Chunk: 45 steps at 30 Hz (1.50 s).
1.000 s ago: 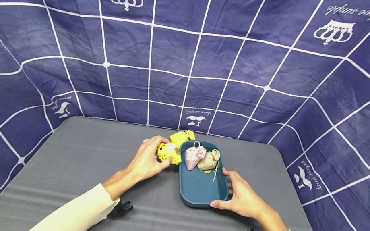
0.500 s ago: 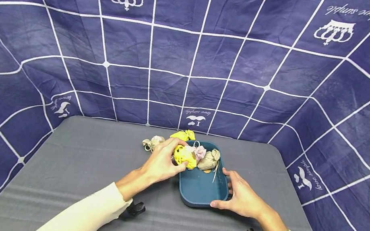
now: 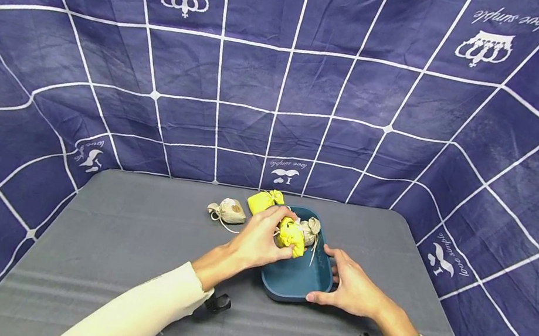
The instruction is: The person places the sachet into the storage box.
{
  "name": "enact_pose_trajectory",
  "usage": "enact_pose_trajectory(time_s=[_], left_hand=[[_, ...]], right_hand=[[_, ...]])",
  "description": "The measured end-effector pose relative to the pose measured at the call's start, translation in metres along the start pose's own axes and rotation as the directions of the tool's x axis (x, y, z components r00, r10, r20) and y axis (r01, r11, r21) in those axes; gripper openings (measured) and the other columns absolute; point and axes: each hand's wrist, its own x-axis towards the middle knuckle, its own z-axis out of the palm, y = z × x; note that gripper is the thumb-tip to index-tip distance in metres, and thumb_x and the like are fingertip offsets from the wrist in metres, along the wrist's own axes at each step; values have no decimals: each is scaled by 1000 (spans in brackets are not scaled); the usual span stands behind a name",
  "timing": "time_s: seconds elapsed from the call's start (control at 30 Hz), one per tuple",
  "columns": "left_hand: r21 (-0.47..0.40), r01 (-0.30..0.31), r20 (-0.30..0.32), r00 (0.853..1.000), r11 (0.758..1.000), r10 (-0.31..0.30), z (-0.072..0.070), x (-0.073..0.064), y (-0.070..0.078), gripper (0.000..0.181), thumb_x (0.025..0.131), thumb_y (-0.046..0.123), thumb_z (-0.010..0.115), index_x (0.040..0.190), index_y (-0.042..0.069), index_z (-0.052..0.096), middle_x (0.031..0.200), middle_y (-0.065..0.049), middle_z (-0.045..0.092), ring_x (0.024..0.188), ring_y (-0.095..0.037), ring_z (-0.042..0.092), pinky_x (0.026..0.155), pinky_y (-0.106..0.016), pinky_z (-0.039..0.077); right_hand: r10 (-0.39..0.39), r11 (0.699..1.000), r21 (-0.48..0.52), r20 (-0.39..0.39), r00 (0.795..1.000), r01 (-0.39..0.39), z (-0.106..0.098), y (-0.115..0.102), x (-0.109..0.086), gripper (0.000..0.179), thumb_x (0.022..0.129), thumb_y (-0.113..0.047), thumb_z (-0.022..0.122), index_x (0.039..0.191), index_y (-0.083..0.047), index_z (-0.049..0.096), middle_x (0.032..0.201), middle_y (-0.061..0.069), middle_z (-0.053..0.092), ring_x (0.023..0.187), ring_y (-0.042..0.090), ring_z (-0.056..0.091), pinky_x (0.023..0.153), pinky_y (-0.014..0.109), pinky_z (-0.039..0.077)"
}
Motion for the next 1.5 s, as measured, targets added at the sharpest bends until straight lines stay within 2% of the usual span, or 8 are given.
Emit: enact_pose_trajectory(time_s=[0.3, 0.47, 0.67, 0.77, 1.0, 1.1, 1.3, 1.5], left_hand=[[48, 35, 93, 995, 998, -40, 14, 14, 14, 62, 83, 20, 97, 136, 10, 66, 124, -7, 82, 109, -22, 77, 96, -38, 66], [96, 19, 128, 991, 995, -31, 20, 19, 18, 60, 83, 20, 97, 135, 10, 69, 119, -8, 82, 104, -24, 77, 94, -39, 65], [168, -14, 159, 987, 986, -13, 26, 26, 17, 64, 85, 25, 98, 141, 7, 71, 117, -11, 83, 105, -28, 81, 100, -46, 64], [189, -14, 180, 983, 982, -20, 29, 28, 16, 64, 87, 27, 96, 142, 7, 71, 120, -12, 84, 110, -27, 81, 107, -50, 62], [191, -17, 200, 980, 982, -22, 33, 31, 17, 64, 88, 25, 96, 144, 7, 70, 123, -11, 84, 109, -23, 78, 98, -41, 64], [192, -5, 212, 977, 981, -36, 34, 31, 18, 66, 90, 26, 97, 147, 8, 69, 125, -10, 83, 113, -23, 78, 101, -40, 66], [207, 10, 256, 964, 978, -64, 32, 27, 20, 79, 93, 34, 100, 159, 10, 64, 139, -11, 78, 127, -25, 77, 112, -42, 65], [204, 5, 240, 969, 979, -55, 26, 21, 20, 72, 98, 35, 95, 160, 14, 66, 144, -10, 76, 130, -26, 76, 116, -44, 63]], right_hand=[[-17, 1000, 4, 8, 1000, 17, -1, 3, 0, 122, 84, -47, 106, 169, 10, 41, 174, 34, 51, 122, 29, 81, 99, 40, 70], [-30, 1000, 11, 10, 1000, 30, -1, 3, 0, 123, 84, -48, 106, 170, 11, 40, 175, 33, 49, 124, 31, 81, 99, 38, 70], [-27, 1000, 5, 3, 1000, 27, -1, 2, 0, 122, 84, -48, 106, 169, 10, 41, 175, 33, 50, 126, 34, 81, 99, 38, 70], [-22, 1000, 2, 3, 1000, 22, -1, 2, -1, 121, 84, -48, 106, 169, 9, 41, 175, 33, 50, 126, 34, 80, 99, 38, 70], [-17, 1000, 3, 5, 1000, 17, 0, 3, -1, 121, 84, -49, 106, 169, 9, 42, 174, 33, 51, 126, 34, 80, 99, 39, 70], [-15, 1000, 4, 5, 1000, 15, 1, 3, -1, 121, 84, -48, 106, 169, 8, 42, 175, 33, 50, 125, 32, 80, 99, 36, 69], [-26, 1000, -9, 1, 1000, 26, 2, 2, -1, 121, 84, -48, 106, 169, 9, 42, 174, 32, 51, 120, 26, 81, 97, 30, 68], [-21, 999, -30, -1, 1000, 20, 1, 2, -2, 123, 84, -51, 105, 171, 7, 41, 175, 30, 51, 121, 26, 80, 97, 32, 67]])
